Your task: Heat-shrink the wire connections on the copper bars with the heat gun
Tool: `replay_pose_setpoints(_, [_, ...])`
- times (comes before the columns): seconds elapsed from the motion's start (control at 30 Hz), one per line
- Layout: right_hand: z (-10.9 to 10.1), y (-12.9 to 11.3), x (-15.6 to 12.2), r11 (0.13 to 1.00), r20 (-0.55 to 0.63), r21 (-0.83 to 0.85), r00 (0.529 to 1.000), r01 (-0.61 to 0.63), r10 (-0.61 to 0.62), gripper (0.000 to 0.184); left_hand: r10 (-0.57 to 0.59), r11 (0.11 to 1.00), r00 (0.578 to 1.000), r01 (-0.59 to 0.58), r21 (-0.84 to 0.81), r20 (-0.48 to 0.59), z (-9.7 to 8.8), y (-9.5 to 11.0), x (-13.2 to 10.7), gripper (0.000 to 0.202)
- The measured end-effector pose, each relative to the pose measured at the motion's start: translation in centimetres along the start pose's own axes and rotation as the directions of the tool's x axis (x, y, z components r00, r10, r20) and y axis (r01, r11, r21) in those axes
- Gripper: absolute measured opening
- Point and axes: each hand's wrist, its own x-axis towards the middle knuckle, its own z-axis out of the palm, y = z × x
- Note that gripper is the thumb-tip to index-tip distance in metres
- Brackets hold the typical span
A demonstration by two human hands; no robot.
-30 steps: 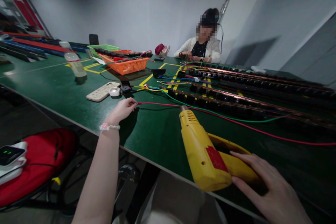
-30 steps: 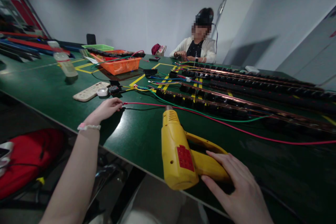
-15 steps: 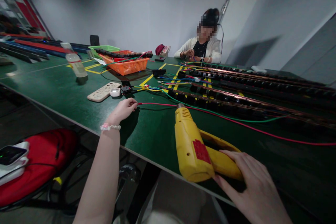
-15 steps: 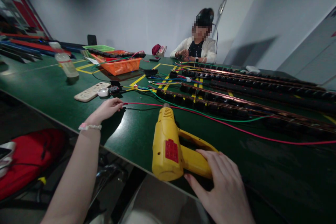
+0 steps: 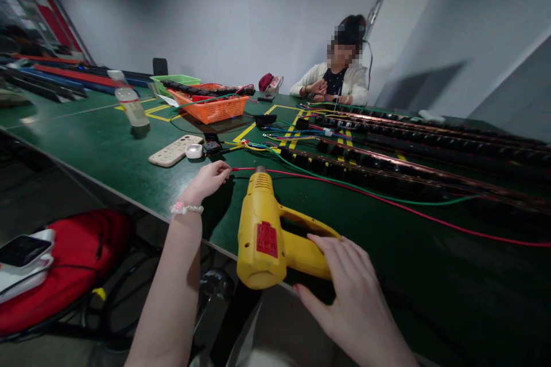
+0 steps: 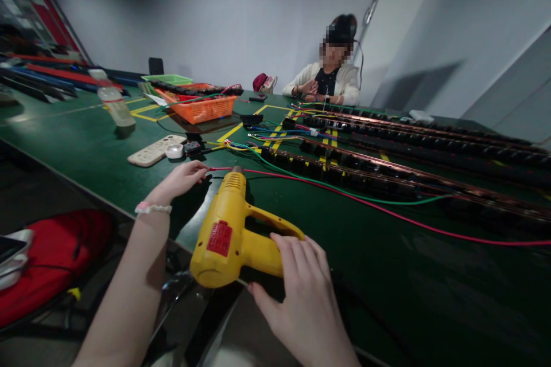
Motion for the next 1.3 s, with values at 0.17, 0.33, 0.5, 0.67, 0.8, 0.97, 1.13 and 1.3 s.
replay_pose_setpoints(0.17, [0.7,-2.3,1.5,0.995,0.035,0.102,0.999,0.001,-0.004,0.057,0.010,0.999,1.000,-0.010,0.039,-0.009,0.0,0.1,0.1,0.032])
replay_pose_setpoints(0.33, [1.9,-3.7,2.1,0.986,-0.045,0.158,0.998,-0.046,0.054,0.044,0.040,0.999,0.999,-0.040,0.018,-0.010,0.2,-0.5,0.4,0.037])
replay_pose_setpoints(0.5, [2.6,-3.8,2.0,0.990,-0.118,0.124,0.990,-0.059,0.074,0.046,0.031,0.999,1.000,-0.031,-0.021,-0.002,0.3,-1.0,0.6,0.038])
replay_pose_setpoints(0.67, [2.2,-3.1,1.9,0.992,-0.102,0.113,0.993,-0.055,0.067,0.052,0.036,0.999,0.999,-0.036,-0.029,0.002,0.5,-1.6,0.8,0.037])
replay_pose_setpoints(0.8, [1.7,-1.9,1.3,0.997,-0.115,0.063,0.992,-0.054,0.061,0.058,0.034,0.999,0.999,-0.033,-0.036,0.017,0.7,-2.0,0.9,0.034])
replay_pose_setpoints(0.97, [0.8,0.5,0.1,1.000,-0.107,-0.025,0.994,-0.011,0.009,0.056,0.026,0.997,0.999,-0.024,-0.072,0.029,0.6,-1.8,0.7,0.029])
replay_pose_setpoints(1.13, [0.0,2.8,-1.3,0.994,-0.121,-0.107,0.993,-0.031,0.018,0.050,0.009,0.998,0.999,-0.007,-0.066,0.032,0.5,-1.5,0.5,0.025])
replay_pose_setpoints(1.3, [-0.9,4.9,-2.7,0.972,-0.139,-0.231,0.990,-0.034,0.001,0.046,0.008,0.999,1.000,-0.006,-0.045,0.028,0.4,-1.4,0.5,0.026])
